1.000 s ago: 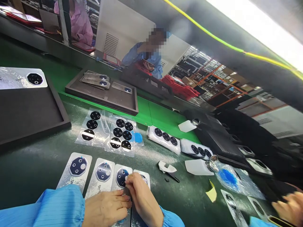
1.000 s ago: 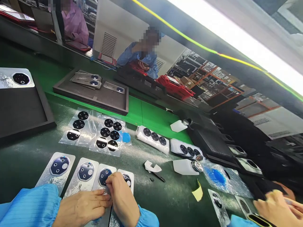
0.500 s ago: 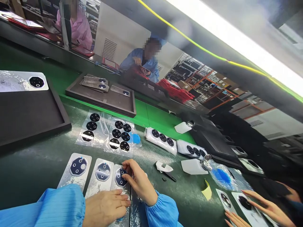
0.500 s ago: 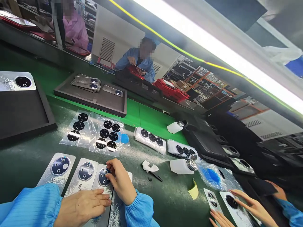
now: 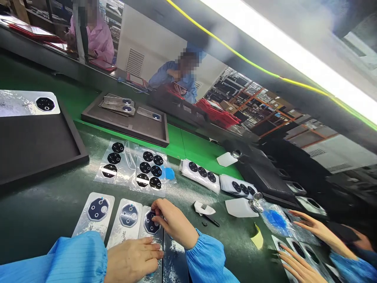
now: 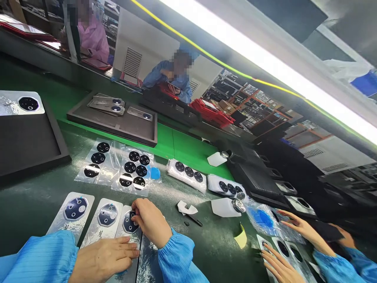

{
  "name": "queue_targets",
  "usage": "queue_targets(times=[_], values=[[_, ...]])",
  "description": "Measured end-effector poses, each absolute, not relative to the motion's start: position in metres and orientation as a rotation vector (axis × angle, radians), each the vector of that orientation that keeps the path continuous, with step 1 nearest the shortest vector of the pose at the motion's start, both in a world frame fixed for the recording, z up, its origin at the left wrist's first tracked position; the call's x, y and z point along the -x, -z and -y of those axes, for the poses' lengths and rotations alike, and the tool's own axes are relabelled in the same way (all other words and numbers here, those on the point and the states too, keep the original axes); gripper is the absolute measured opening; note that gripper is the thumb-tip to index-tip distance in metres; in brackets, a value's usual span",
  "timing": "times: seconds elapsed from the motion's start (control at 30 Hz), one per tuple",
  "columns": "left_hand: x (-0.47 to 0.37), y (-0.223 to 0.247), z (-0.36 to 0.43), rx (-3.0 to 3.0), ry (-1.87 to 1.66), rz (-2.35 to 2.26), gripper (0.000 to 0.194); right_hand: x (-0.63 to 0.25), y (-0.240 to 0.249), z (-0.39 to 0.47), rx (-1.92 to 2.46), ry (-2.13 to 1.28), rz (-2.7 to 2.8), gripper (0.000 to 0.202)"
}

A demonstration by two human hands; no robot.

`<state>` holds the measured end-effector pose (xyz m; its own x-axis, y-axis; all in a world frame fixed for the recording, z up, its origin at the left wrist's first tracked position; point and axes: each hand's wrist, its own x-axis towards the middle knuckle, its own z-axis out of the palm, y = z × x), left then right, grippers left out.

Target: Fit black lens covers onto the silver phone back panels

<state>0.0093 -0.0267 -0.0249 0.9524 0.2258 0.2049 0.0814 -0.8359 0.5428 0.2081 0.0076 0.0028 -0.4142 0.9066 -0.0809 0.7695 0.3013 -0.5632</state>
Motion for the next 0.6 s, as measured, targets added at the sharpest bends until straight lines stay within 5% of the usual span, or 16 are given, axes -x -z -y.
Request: queue_targets(times=[0.6], values=[[-0.01,0.027,0.027,-2.612,-0.422,-0.214,0.022,-0.184,0.014,0.005,1.567,-1.221,1.609,0.031]])
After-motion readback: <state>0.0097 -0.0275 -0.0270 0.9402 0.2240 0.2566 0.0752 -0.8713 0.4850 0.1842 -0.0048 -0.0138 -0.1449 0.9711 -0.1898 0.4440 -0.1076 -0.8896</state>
